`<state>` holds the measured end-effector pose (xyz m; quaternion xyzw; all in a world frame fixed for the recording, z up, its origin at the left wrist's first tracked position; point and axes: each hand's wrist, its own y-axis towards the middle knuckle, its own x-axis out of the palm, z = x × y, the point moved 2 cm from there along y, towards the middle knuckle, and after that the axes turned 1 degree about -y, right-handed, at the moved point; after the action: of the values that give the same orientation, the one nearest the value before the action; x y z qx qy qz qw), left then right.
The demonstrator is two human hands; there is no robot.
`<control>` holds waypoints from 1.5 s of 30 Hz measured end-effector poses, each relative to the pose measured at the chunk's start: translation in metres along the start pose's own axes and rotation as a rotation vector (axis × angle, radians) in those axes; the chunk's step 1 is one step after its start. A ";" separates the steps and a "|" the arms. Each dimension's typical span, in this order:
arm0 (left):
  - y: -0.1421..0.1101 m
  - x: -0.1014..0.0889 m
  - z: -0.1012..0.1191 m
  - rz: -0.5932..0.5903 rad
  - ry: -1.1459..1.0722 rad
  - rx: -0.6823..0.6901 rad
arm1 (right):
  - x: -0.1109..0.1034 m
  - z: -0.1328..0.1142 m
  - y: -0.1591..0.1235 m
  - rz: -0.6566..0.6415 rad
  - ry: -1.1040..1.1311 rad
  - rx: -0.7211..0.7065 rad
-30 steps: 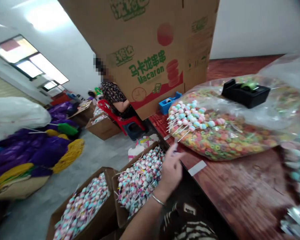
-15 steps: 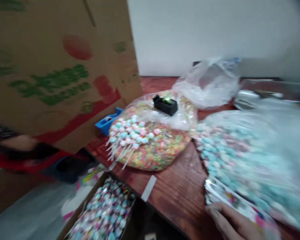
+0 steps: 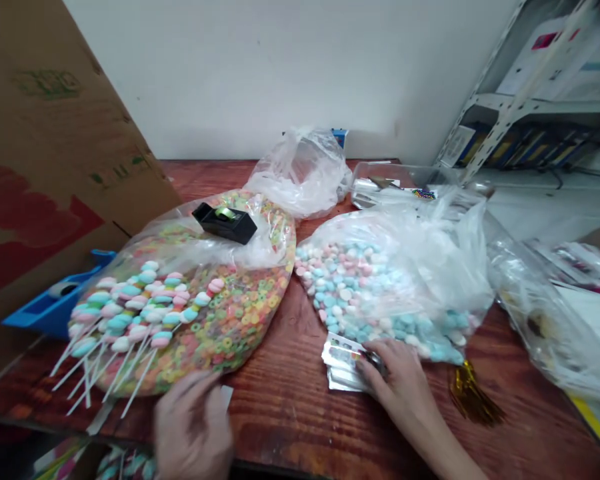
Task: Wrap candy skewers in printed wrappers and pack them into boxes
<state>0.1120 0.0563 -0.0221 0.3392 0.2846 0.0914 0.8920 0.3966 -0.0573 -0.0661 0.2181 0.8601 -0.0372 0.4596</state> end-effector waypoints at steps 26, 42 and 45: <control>-0.054 0.136 0.051 -0.706 -0.458 -0.336 | 0.008 -0.013 0.020 0.124 0.650 0.203; -0.028 0.123 0.112 -1.009 -0.953 -0.663 | -0.057 -0.040 0.003 0.294 0.448 -0.248; -0.027 0.128 0.126 -0.835 -1.244 -1.090 | -0.049 -0.036 -0.001 0.302 0.347 -0.233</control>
<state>0.2875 0.0123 -0.0202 -0.2693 -0.2288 -0.3146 0.8810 0.3925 -0.0652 -0.0059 0.2930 0.8822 0.1692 0.3274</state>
